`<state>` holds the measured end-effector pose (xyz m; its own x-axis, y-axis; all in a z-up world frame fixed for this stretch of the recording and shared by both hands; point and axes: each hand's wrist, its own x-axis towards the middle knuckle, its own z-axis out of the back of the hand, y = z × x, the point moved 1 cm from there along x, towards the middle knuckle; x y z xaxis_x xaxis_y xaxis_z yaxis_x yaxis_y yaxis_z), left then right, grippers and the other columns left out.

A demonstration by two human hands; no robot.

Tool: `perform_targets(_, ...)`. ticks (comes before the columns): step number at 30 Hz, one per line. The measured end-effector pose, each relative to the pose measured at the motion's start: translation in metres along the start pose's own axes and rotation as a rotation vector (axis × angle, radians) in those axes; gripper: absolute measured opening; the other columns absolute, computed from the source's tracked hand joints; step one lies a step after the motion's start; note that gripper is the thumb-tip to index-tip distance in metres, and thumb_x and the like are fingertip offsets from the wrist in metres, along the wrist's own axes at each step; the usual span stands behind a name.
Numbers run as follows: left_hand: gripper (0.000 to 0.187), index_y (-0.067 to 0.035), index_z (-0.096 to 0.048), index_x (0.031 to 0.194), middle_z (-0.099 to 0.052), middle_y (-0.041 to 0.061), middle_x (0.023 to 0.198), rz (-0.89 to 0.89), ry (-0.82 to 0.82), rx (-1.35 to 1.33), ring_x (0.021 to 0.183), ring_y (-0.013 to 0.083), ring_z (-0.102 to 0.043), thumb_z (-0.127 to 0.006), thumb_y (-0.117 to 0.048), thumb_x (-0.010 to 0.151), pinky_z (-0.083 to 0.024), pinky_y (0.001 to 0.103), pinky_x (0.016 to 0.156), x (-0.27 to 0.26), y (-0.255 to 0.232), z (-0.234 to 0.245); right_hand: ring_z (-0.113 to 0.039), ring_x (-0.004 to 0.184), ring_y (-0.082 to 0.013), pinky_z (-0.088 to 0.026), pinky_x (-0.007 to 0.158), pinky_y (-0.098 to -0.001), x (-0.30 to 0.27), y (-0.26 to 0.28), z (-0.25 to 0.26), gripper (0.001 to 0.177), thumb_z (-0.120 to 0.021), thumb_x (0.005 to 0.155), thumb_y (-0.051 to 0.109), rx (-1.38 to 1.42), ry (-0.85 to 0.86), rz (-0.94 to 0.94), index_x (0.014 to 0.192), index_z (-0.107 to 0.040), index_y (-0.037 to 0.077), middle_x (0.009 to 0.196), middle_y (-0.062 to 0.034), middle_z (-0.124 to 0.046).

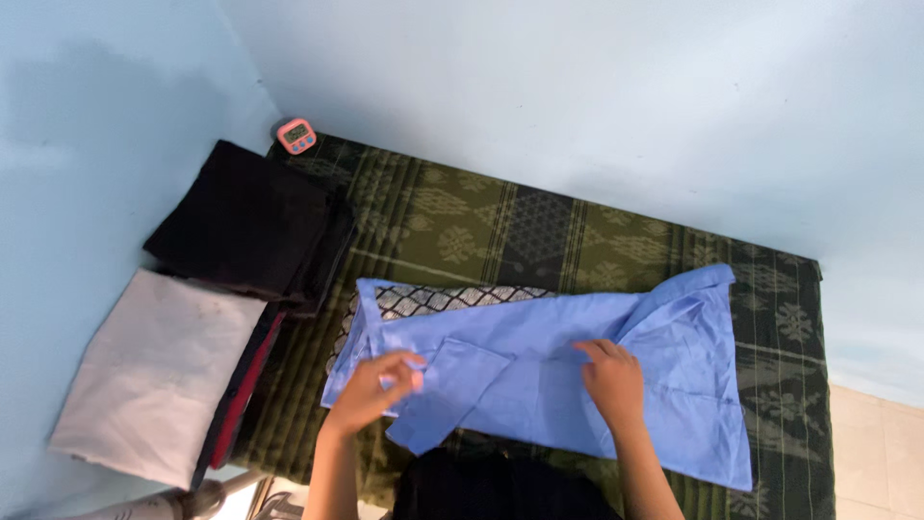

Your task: The person folds a blue shirt on a mattress by hand, smoothing the fabric and folding the sleeves and body into a neat rectangle.

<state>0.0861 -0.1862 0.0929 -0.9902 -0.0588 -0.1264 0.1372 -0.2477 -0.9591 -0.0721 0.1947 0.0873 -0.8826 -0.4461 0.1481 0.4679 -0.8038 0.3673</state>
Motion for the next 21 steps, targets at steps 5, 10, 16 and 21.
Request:
perform_targets(5,0.032,-0.012,-0.074,0.102,-0.078,0.006,0.094,0.203,-0.668,0.621,0.086,0.0289,-0.074,-0.065,-0.043,0.096,-0.056,0.044,0.069,0.012,0.033,0.004,-0.066,0.101,-0.0398,-0.051,0.086,-0.0475,0.012,0.084,-0.018,0.040,-0.082,0.075,0.025,0.411,0.085,0.477,0.111,-0.074,0.007,0.108,-0.0163,-0.071)
perform_targets(10,0.044,-0.014,-0.077,0.093,-0.075,0.010,0.093,0.330,-0.689,0.821,0.085,0.0335,-0.073,-0.065,-0.056,0.094,-0.054,0.050,0.073,0.034,0.057,0.018,-0.073,0.087,-0.0300,-0.057,0.081,-0.0406,0.015,0.120,-0.038,0.019,-0.077,0.086,0.030,0.408,0.245,0.511,0.095,-0.075,0.013,0.094,-0.0075,-0.076)
perform_targets(16,0.041,-0.012,-0.077,0.085,-0.074,0.010,0.088,0.356,-0.665,0.745,0.084,0.0347,-0.071,-0.076,-0.053,0.081,-0.050,0.053,0.077,0.053,0.072,0.018,-0.073,0.086,-0.0308,-0.056,0.077,-0.0405,0.032,0.082,-0.021,0.023,-0.073,0.091,0.027,0.420,0.152,0.268,0.105,-0.073,0.009,0.094,-0.0090,-0.075)
perform_targets(21,0.025,-0.006,-0.073,0.093,-0.075,0.009,0.087,0.150,-0.751,0.276,0.080,0.0310,-0.071,-0.075,-0.030,0.089,-0.055,0.046,0.073,0.067,0.077,0.021,-0.065,0.105,-0.0356,-0.052,0.089,-0.0435,0.063,0.034,-0.023,0.022,-0.069,0.095,0.022,0.216,-0.107,0.200,0.113,-0.074,0.011,0.111,-0.0126,-0.072)
